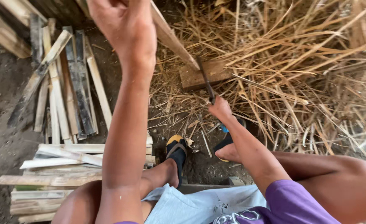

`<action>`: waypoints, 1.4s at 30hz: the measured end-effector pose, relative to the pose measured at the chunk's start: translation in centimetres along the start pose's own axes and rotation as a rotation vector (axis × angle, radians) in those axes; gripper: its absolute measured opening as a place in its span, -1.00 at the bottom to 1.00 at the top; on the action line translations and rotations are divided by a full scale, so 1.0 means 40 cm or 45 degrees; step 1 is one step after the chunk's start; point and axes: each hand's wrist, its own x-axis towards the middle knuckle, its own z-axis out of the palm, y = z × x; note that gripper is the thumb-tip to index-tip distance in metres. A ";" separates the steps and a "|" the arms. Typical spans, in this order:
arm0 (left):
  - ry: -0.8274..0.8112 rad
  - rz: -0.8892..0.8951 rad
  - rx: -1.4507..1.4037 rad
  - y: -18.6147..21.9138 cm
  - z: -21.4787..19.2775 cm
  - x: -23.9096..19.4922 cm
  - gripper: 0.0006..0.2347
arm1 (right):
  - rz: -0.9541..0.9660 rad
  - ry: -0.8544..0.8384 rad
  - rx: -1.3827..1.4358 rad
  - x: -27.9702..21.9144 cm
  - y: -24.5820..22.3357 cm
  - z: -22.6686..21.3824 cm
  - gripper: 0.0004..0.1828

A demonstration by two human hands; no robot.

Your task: The person sits on the ground and uses a machete to shave thin strips from bamboo pieces. They repeatedly hold a bamboo piece against a wooden block and scrape the blade along its length to remove the outer layer, then place the finished piece aside.

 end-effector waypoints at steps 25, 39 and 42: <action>0.094 -0.596 -0.141 -0.345 0.026 -0.224 -0.91 | -0.044 0.183 0.319 -0.097 0.132 0.041 -0.56; 0.260 0.060 -0.249 0.004 0.040 -0.061 -0.79 | -0.294 -0.014 0.339 -0.403 -0.310 -0.222 -0.73; 0.280 0.063 -0.218 0.006 0.038 -0.081 -0.75 | -0.601 0.219 0.256 -0.413 -0.332 -0.220 -0.69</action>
